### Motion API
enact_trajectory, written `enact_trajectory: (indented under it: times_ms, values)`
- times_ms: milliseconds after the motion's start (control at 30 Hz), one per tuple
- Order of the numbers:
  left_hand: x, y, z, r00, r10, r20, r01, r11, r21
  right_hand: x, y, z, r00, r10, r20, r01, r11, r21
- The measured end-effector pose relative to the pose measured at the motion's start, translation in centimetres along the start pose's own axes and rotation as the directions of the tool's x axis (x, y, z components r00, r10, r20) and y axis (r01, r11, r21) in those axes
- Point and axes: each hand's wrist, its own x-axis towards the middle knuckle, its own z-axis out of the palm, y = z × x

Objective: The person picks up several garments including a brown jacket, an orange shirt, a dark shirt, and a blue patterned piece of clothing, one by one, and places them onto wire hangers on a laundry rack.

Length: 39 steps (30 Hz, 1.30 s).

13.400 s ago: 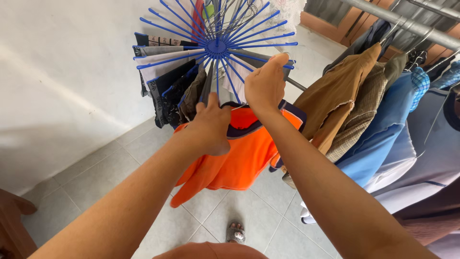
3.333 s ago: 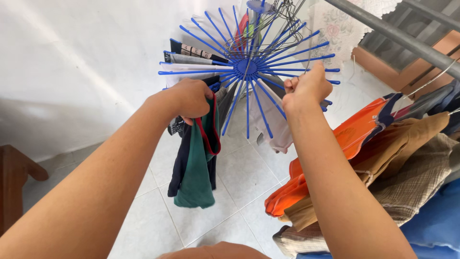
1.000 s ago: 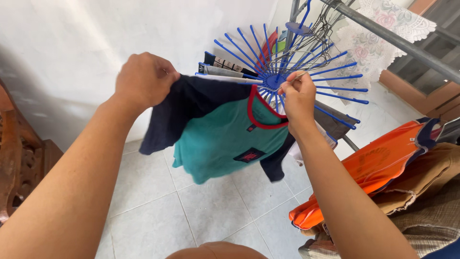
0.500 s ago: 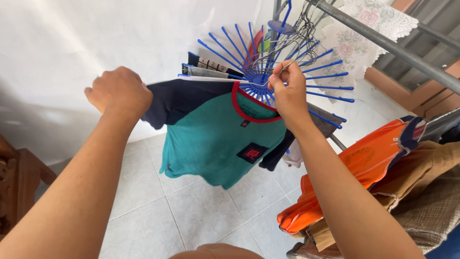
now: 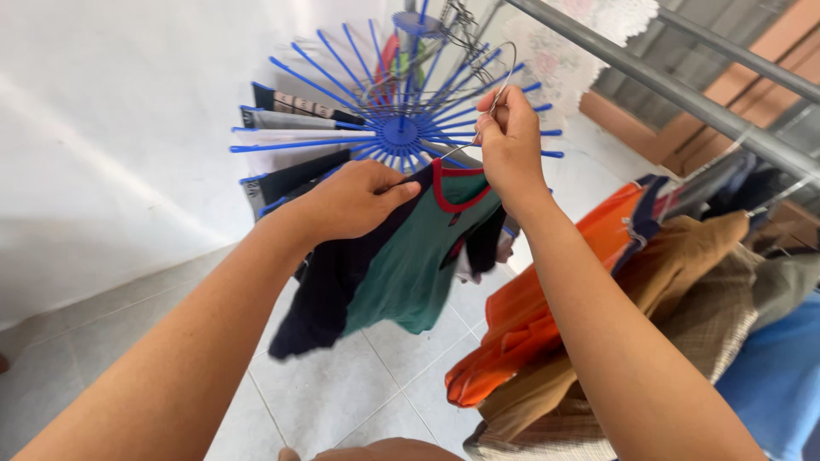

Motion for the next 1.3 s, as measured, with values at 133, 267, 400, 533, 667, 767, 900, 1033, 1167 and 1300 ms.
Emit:
enact_trajectory:
  times_ms: [133, 267, 400, 533, 667, 767, 900, 1033, 1167, 1300]
  values:
    - [2.3, 2.8, 2.5, 0.990, -0.090, 0.107, 0.113, 0.967, -0.229, -1.5, 2.4, -3.5, 0.989, -0.126, -0.077, 0.073, 0.873, -0.483]
    - [4.7, 4.7, 4.8, 0.968, -0.197, 0.155, 0.237, 0.920, -0.312, -4.2, 2.8, -4.6, 0.943, -0.199, -0.267, -0.066, 0.676, -0.734]
    - [8.4, 5.7, 7.4, 0.933, -0.255, 0.255, 0.324, 0.902, -0.284, -6.7, -0.8, -3.5, 0.784, 0.373, -0.496, -0.618, 0.542, -0.569]
    - [12.5, 5.4, 9.7, 0.892, -0.125, 0.435, 0.350, 0.799, -0.490, -6.2, -3.5, -3.0, 0.501, 0.833, -0.236, -0.864, 0.498, -0.078]
    - [15.8, 6.2, 10.2, 0.743, 0.040, 0.668, 0.439, 0.724, -0.532, -4.1, -3.0, -4.3, 0.447, 0.847, -0.289, -0.862, 0.494, 0.112]
    - [18.0, 7.2, 9.8, 0.674, 0.178, 0.717, 0.392, 0.738, -0.550, -1.9, -1.1, -6.3, 0.426, 0.846, -0.321, -0.841, 0.501, 0.205]
    - [20.7, 7.0, 8.4, 0.596, 0.256, 0.761, 0.342, 0.777, -0.529, 0.1, 1.9, -9.8, 0.420, 0.828, -0.371, -0.792, 0.534, 0.296]
    - [22.9, 6.3, 7.8, 0.475, 0.431, 0.767, 0.325, 0.724, -0.608, 2.0, 4.5, -13.3, 0.410, 0.713, -0.568, -0.774, 0.602, 0.196]
    - [25.1, 6.2, 7.9, 0.516, 0.498, 0.697, 0.277, 0.673, -0.686, 5.2, 6.0, -16.1, 0.432, 0.608, -0.666, -0.720, 0.677, 0.152]
    - [27.6, 5.5, 8.5, 0.563, 0.355, 0.746, 0.305, 0.750, -0.586, 8.1, 9.0, -18.4, 0.384, 0.565, -0.730, -0.747, 0.655, 0.114]
